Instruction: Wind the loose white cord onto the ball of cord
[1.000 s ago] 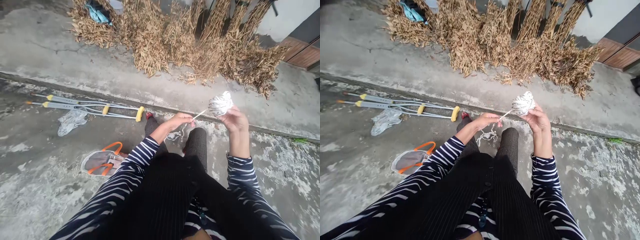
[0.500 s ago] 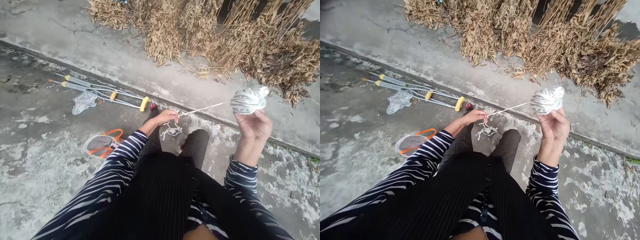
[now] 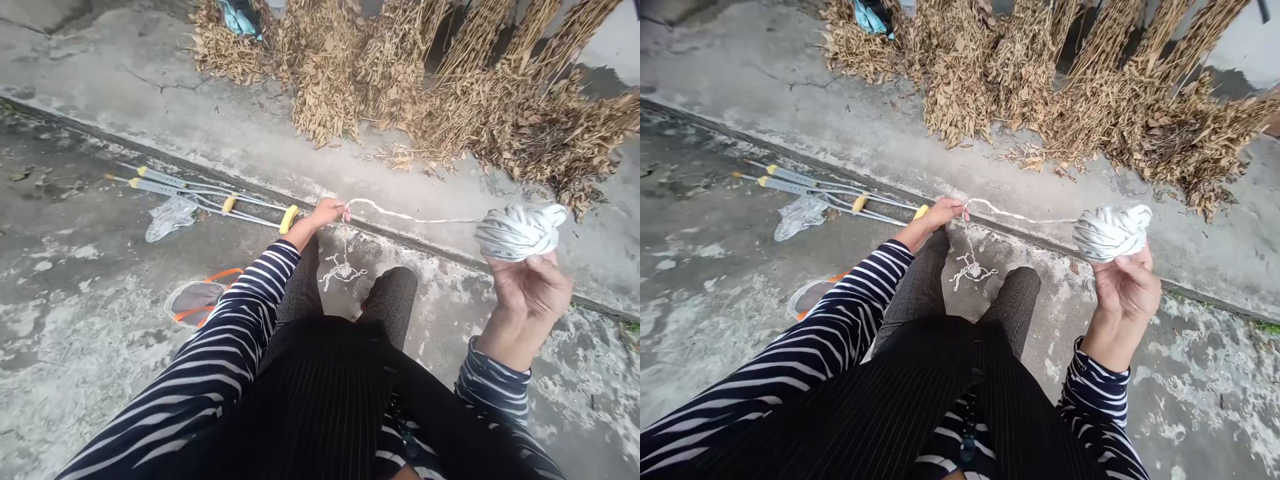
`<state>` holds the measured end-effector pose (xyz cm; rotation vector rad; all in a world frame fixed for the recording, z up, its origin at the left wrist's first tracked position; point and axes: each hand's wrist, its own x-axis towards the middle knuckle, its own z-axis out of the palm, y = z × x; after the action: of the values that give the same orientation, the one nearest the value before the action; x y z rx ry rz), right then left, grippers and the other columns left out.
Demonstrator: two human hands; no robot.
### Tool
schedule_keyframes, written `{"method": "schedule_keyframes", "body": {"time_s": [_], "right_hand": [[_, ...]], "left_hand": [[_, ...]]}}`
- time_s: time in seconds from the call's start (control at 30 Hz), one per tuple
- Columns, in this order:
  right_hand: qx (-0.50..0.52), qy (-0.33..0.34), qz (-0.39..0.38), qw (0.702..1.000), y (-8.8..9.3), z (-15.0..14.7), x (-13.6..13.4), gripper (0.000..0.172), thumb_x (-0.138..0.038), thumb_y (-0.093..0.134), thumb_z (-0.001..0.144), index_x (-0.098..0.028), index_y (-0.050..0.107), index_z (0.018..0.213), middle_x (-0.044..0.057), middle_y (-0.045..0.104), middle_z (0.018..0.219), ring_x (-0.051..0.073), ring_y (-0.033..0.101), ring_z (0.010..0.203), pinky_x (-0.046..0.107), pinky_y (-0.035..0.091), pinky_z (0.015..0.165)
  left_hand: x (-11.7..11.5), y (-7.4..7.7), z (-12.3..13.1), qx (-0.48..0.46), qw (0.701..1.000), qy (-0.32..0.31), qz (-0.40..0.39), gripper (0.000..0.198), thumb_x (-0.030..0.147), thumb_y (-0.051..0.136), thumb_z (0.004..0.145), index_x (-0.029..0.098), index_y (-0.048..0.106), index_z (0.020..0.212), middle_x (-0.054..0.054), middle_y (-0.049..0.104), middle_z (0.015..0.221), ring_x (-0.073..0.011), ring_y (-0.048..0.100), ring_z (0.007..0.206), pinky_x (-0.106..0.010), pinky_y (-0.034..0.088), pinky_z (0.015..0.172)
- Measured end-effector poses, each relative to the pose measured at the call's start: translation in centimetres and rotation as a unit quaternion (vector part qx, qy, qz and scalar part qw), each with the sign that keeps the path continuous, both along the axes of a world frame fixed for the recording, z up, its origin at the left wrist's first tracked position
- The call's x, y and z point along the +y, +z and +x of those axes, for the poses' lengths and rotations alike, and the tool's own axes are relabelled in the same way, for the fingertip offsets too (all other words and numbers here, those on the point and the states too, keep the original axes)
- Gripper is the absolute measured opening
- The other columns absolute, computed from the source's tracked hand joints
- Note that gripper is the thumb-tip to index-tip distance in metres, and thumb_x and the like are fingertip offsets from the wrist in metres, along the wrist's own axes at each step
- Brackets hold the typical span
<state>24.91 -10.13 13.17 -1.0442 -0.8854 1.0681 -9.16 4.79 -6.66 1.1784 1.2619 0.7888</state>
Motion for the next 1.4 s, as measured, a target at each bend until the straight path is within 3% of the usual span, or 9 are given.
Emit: {"method": "schedule_keyframes", "body": {"time_s": [0.17,0.33,0.43,0.53,0.63,0.73,1.0,1.23,1.4], "right_hand": [[0.008,0.046,-0.002,0.999,0.4,-1.1,-0.9,0.077,-0.019,0.074,0.064,-0.042,0.062,0.137,0.001,0.068,0.139,0.030,0.056,0.144,0.056,0.048,0.122],[-0.022,0.107,0.004,0.994,0.6,-1.6,-0.7,0.062,-0.030,0.077,0.071,-0.037,0.065,0.131,0.005,0.068,0.139,0.031,0.055,0.145,0.055,0.059,0.110],[-0.014,0.113,-0.022,0.993,0.5,-2.3,-0.2,0.068,-0.027,0.077,0.068,-0.036,0.063,0.134,0.005,0.065,0.145,0.033,0.055,0.144,0.055,0.062,0.106],[-0.007,0.131,-0.043,0.990,-0.2,-3.1,0.5,0.075,-0.021,0.078,0.065,-0.035,0.061,0.137,0.005,0.063,0.147,0.033,0.057,0.143,0.054,0.063,0.104],[-0.031,0.165,-0.055,0.984,-0.9,-3.6,1.2,0.072,-0.021,0.079,0.069,-0.034,0.061,0.137,0.005,0.062,0.147,0.033,0.061,0.138,0.052,0.065,0.103],[-0.050,0.190,-0.067,0.978,-1.2,-3.9,1.6,0.070,-0.023,0.079,0.072,-0.033,0.060,0.138,0.006,0.065,0.143,0.032,0.066,0.130,0.050,0.067,0.099],[-0.046,0.194,-0.072,0.977,0.7,-5.4,1.3,0.075,-0.021,0.079,0.069,-0.033,0.059,0.140,0.004,0.067,0.140,0.030,0.068,0.126,0.047,0.068,0.096],[-0.003,0.185,-0.088,0.979,0.1,-5.0,1.9,0.067,-0.024,0.080,0.071,-0.033,0.060,0.134,0.002,0.070,0.134,0.024,0.069,0.124,0.042,0.067,0.097],[0.018,0.187,-0.083,0.979,-1.3,-4.0,2.9,0.057,-0.029,0.081,0.075,-0.033,0.061,0.128,0.000,0.072,0.131,0.021,0.066,0.127,0.037,0.065,0.100]], "left_hand": [[0.8,2.6,2.0,-0.132,0.980,-0.144,-0.028,0.025,0.035,0.078,0.083,0.012,0.075,0.090,-0.012,0.078,0.088,-0.0232,0.075,0.094,-0.038,0.054,0.098],[-0.5,1.5,4.6,0.037,0.999,0.004,-0.013,0.015,0.015,0.077,0.080,0.011,0.074,0.094,-0.012,0.078,0.103,-0.0222,0.070,0.101,-0.034,0.054,0.095],[-2.0,2.4,6.8,-0.046,0.998,0.006,0.035,0.028,0.017,0.075,0.084,0.013,0.074,0.111,-0.012,0.075,0.121,-0.0227,0.069,0.108,-0.033,0.056,0.092],[-4.3,5.2,9.4,-0.183,0.977,-0.071,0.089,0.036,0.027,0.074,0.088,0.017,0.073,0.123,-0.013,0.072,0.133,-0.0232,0.069,0.112,-0.035,0.057,0.091],[-6.1,8.2,11.5,-0.223,0.958,-0.097,0.150,0.040,0.025,0.077,0.086,0.017,0.074,0.125,-0.012,0.075,0.126,-0.0221,0.070,0.112,-0.036,0.054,0.099],[-6.8,10.2,12.2,-0.179,0.957,-0.079,0.215,0.037,0.019,0.078,0.083,0.015,0.077,0.120,-0.010,0.079,0.114,-0.0217,0.071,0.109,-0.036,0.049,0.105],[-6.8,11.3,11.8,-0.082,0.951,-0.056,0.294,0.012,0.019,0.073,0.085,0.014,0.083,0.089,-0.007,0.080,0.096,-0.0233,0.070,0.099,-0.034,0.050,0.095],[-6.9,12.0,10.2,-0.219,0.952,-0.117,0.180,0.015,0.025,0.072,0.087,0.013,0.076,0.079,-0.003,0.074,0.073,-0.0160,0.070,0.083,-0.032,0.049,0.096],[-7.5,11.2,8.7,-0.289,0.941,-0.167,0.059,0.015,0.023,0.075,0.084,0.011,0.073,0.093,-0.002,0.070,0.063,-0.0178,0.072,0.077,-0.037,0.050,0.096]]}}
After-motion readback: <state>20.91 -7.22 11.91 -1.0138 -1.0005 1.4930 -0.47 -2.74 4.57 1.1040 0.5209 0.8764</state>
